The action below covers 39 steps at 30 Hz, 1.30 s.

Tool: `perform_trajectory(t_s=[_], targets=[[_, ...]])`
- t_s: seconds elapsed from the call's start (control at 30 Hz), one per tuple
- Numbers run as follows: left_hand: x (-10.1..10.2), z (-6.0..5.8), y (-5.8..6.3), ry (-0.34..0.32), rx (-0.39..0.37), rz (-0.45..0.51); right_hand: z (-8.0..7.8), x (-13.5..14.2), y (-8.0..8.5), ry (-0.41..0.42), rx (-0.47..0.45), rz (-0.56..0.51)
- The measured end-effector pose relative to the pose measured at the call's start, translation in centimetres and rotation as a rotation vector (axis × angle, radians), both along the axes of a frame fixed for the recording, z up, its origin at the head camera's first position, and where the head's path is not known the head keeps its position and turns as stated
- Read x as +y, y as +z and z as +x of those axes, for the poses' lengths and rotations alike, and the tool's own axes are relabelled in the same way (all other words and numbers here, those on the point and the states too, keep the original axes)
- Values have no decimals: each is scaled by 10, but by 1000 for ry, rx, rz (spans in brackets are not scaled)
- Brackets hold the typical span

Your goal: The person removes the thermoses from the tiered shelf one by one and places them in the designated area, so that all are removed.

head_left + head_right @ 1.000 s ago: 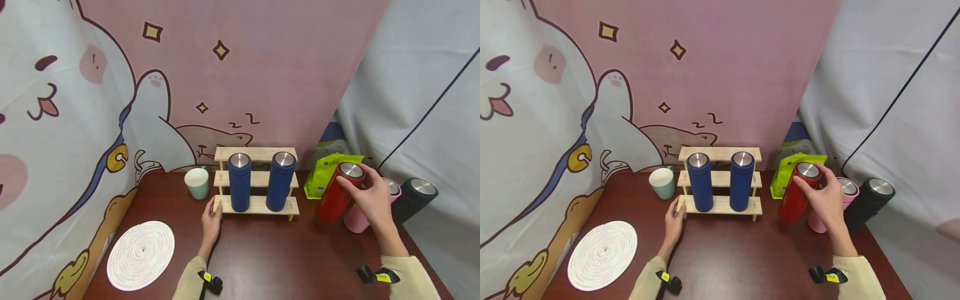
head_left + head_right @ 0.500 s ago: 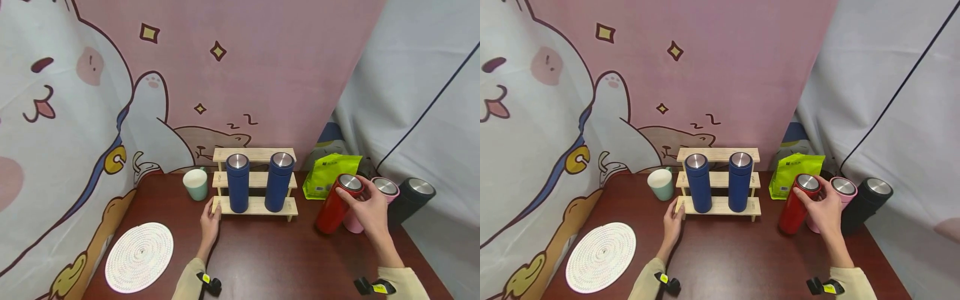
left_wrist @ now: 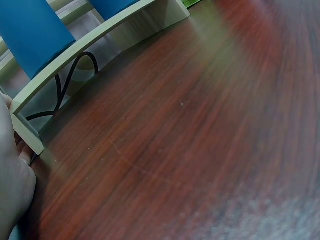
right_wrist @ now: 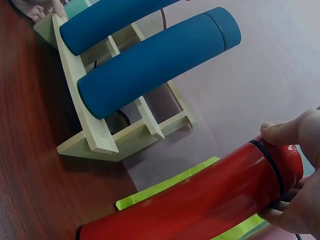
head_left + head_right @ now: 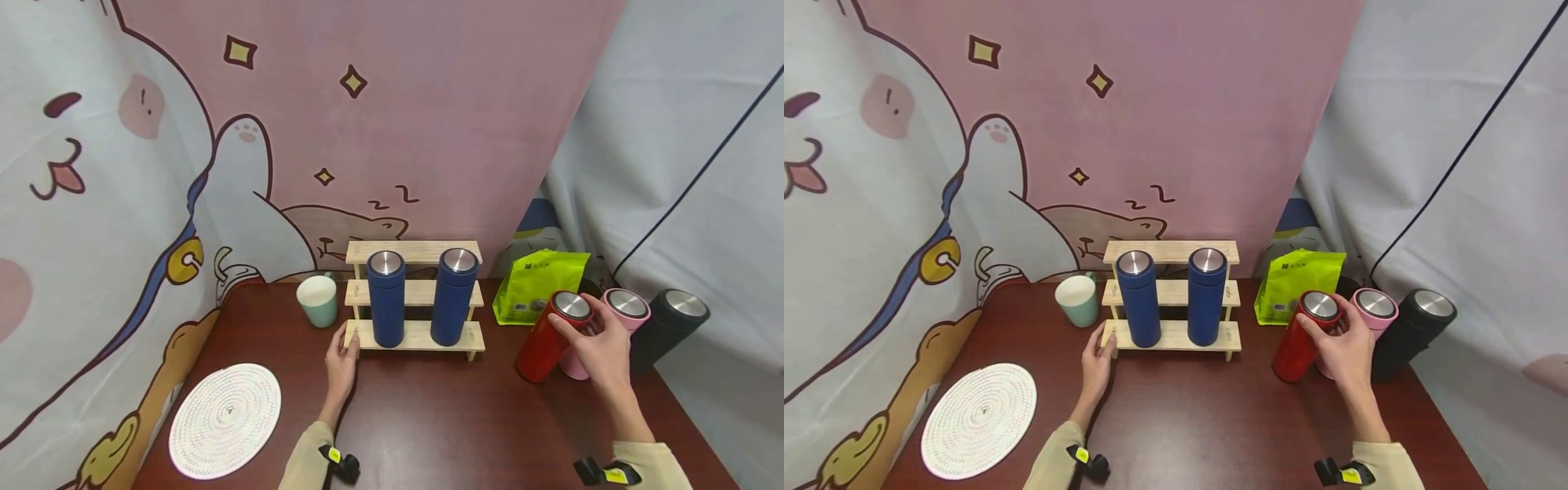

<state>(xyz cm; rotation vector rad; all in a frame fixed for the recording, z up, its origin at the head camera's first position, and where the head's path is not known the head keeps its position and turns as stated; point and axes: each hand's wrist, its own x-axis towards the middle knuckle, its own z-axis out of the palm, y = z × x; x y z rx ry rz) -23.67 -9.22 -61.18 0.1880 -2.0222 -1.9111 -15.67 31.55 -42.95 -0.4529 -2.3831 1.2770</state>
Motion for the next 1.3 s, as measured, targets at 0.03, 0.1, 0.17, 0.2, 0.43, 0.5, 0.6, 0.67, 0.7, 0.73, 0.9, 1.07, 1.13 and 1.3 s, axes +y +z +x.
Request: perform_trajectory(t_s=[0.03, 0.1, 0.17, 0.2, 0.43, 0.5, 0.6, 0.67, 0.7, 0.73, 0.9, 1.07, 1.13, 1.3], targets=[[0, 0, -2, 3, 0, -7, 0, 0, -1, -3, -6, -6], [-1, 0, -3, 6, -6, -8, 0, 0, -2, -8, -18, -23], [-1, 0, -3, 1, -14, -5, 0, 1, -2, -11, -26, -36], [-1, 1, -3, 0, -13, -11, 0, 1, -2, -12, -27, -41], [1, 13, 24, -24, 3, -22, -1, 4, -3, -6, -19, -49], [1, 16, 30, -27, -1, -29, -1, 4, -4, -3, -17, -44], [2, 13, 21, -13, -7, -23, 0, 4, -5, 2, -12, -40], [3, 8, 12, -2, -11, -26, 0, 4, -6, 7, -6, -37], [2, 6, 7, 0, -4, -32, 0, 4, -6, 12, 0, -34], [2, 3, 2, 3, -4, -32, 0, 4, -7, 18, 5, -29], [0, -1, -3, -1, 9, -33, 0, 7, -7, 58, 35, -4], [0, -2, -4, -14, 13, -24, 2, 11, -5, 102, 54, 24], [0, -3, -4, -14, 18, -21, 2, 13, -4, 115, 57, 39], [-1, -3, -6, -11, 16, -9, 0, 12, 2, 133, 89, 60]])
